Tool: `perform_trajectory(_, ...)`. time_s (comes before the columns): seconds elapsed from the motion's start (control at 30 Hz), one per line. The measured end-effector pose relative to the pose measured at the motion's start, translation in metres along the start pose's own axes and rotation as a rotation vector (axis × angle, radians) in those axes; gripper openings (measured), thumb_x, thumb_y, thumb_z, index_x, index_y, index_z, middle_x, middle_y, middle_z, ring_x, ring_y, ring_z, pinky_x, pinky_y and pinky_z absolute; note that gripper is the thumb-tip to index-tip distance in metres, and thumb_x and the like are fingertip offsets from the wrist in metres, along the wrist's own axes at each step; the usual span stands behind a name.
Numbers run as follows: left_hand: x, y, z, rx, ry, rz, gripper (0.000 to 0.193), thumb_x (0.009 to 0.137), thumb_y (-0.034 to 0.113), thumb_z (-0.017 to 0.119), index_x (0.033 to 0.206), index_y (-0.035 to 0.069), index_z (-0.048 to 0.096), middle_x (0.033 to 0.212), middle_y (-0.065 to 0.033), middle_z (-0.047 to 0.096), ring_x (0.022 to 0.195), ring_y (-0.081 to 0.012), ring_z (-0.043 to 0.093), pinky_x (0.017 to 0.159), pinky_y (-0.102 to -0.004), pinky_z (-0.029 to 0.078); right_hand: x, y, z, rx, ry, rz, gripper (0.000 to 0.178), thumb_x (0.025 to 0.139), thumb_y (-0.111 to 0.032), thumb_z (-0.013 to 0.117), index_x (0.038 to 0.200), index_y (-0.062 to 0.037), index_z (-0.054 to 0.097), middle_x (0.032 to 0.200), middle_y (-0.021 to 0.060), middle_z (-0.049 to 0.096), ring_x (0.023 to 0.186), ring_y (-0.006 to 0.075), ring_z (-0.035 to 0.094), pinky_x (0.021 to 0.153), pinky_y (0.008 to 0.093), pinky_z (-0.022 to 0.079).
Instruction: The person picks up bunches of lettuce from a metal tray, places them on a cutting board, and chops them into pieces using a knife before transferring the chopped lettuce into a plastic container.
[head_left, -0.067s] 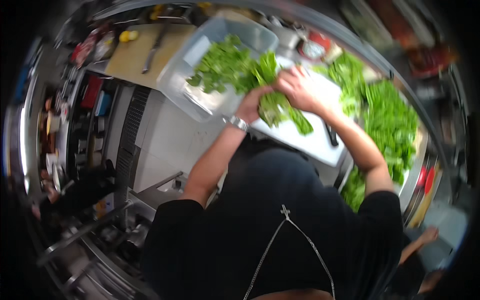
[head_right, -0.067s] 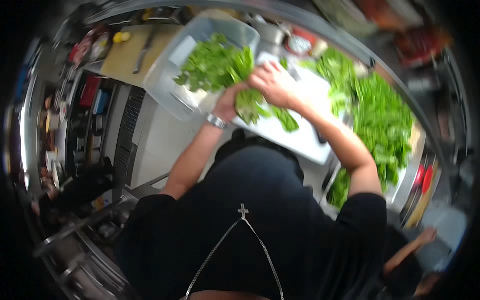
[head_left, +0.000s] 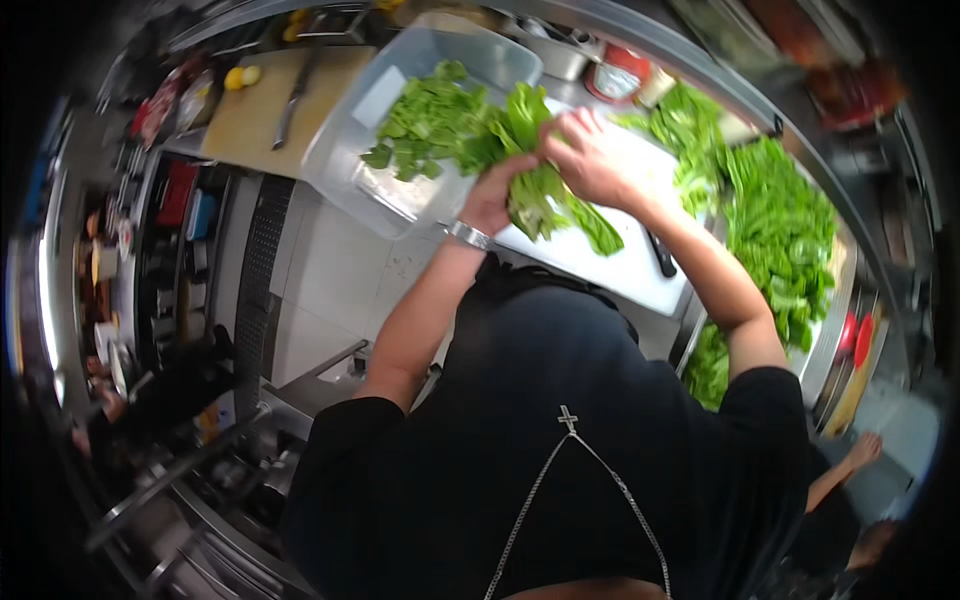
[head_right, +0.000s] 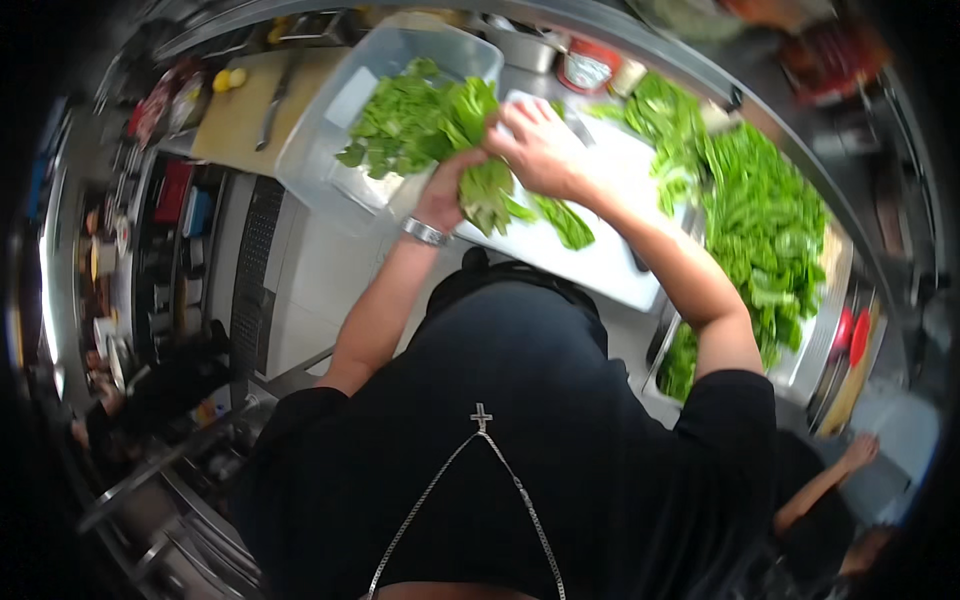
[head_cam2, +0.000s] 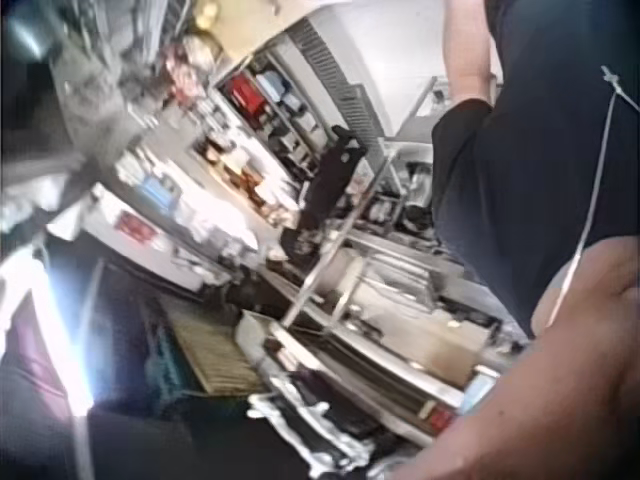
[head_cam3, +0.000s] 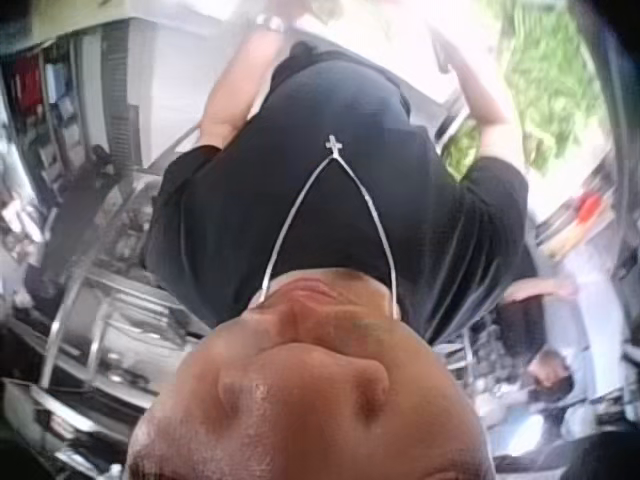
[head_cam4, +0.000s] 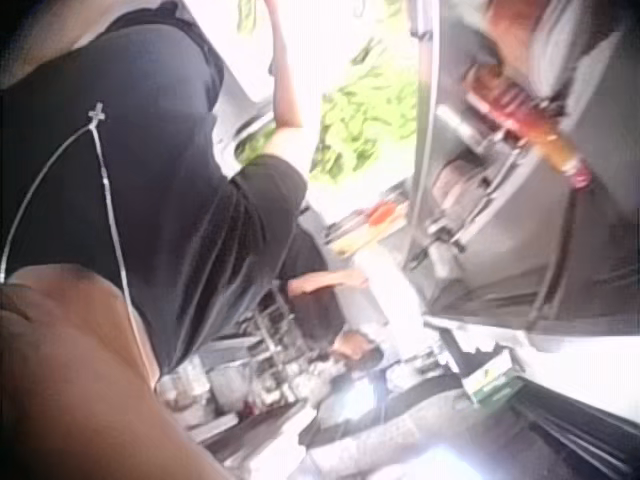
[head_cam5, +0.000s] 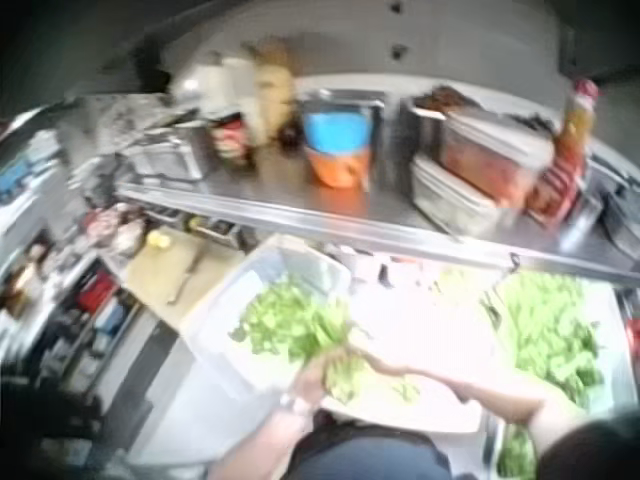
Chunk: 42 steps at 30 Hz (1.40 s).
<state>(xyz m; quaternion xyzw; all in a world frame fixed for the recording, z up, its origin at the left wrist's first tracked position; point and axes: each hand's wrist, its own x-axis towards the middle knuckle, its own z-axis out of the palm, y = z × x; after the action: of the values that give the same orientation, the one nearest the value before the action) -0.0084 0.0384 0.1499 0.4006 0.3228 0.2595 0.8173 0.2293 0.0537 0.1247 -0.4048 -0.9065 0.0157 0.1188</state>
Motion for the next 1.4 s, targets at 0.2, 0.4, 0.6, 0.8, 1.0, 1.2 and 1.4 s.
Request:
perform_trajectory(0.2,0.037,0.018,-0.006,-0.39,-0.123,0.077,0.028,0.088,0.018,0.07,0.11,0.004,0.06,0.099,-0.0078,0.065,0.087,-0.0193,0.066,0.075,-0.0361,0.057,-0.016,0.008,0.041,0.174,0.289,0.37,0.018,0.084,-0.005,0.054,0.099,-0.0054,0.063,0.095,0.0159,0.06,0.095,0.0329,0.061,0.086,0.0459,0.05)
perform_trajectory(0.4,0.004,0.028,-0.027,-0.229,0.018,0.241,0.031,0.086,0.018,0.068,0.112,0.001,0.063,0.098,-0.0061,0.066,0.089,-0.0157,0.064,0.079,-0.032,0.056,-0.047,-0.084,0.084,0.19,0.138,0.557,0.022,0.088,-0.009,0.053,0.106,-0.0025,0.065,0.101,0.0209,0.059,0.1,0.0379,0.06,0.089,0.0457,0.049)
perform_trajectory(0.6,-0.007,-0.055,-0.031,-0.185,0.255,0.001,0.03,0.089,0.016,0.069,0.117,0.004,0.064,0.104,-0.0033,0.068,0.094,-0.0151,0.066,0.083,-0.033,0.056,-0.052,-0.084,0.053,0.776,0.209,0.904,0.023,0.087,-0.008,0.063,0.109,-0.0001,0.061,0.091,0.0125,0.062,0.082,0.0253,0.062,0.079,0.0342,0.052)
perform_trajectory(0.8,0.024,-0.086,0.016,-0.4,0.218,-0.02,0.031,0.094,0.015,0.062,0.122,0.004,0.06,0.114,-0.0061,0.066,0.104,-0.0174,0.064,0.092,-0.0346,0.053,-0.058,-0.092,0.049,1.406,0.766,1.007,0.027,0.091,-0.005,0.066,0.117,-0.0032,0.061,0.1,-0.0001,0.059,0.09,0.0078,0.055,0.083,0.0237,0.047)
perform_trajectory(1.0,0.035,-0.083,0.04,-0.386,0.177,-0.011,0.035,0.095,0.015,0.061,0.127,0.002,0.059,0.124,-0.0084,0.064,0.114,-0.0185,0.061,0.101,-0.0337,0.047,-0.057,-0.107,0.038,0.766,0.616,0.925,0.029,0.089,-0.009,0.065,0.117,-0.0015,0.066,0.096,0.0111,0.066,0.088,0.0238,0.063,0.08,0.0342,0.051)
perform_trajectory(1.2,0.026,-0.095,0.01,-0.376,0.178,-0.031,0.03,0.096,0.017,0.062,0.123,0.003,0.061,0.117,-0.0058,0.065,0.109,-0.0178,0.062,0.097,-0.0335,0.05,-0.074,-0.093,0.016,1.068,0.311,0.801,0.029,0.091,-0.02,0.065,0.116,-0.0053,0.067,0.098,0.0126,0.066,0.094,0.0313,0.063,0.084,0.0401,0.05)
perform_trajectory(1.4,0.031,-0.108,-0.013,-0.353,0.37,0.051,0.032,0.093,0.012,0.065,0.123,0.003,0.06,0.116,-0.0053,0.065,0.105,-0.0178,0.063,0.089,-0.0356,0.054,-0.107,-0.068,0.057,0.231,0.386,0.901,0.02,0.085,-0.012,0.066,0.103,-0.0049,0.069,0.097,0.0157,0.067,0.089,0.0353,0.065,0.081,0.0416,0.051)
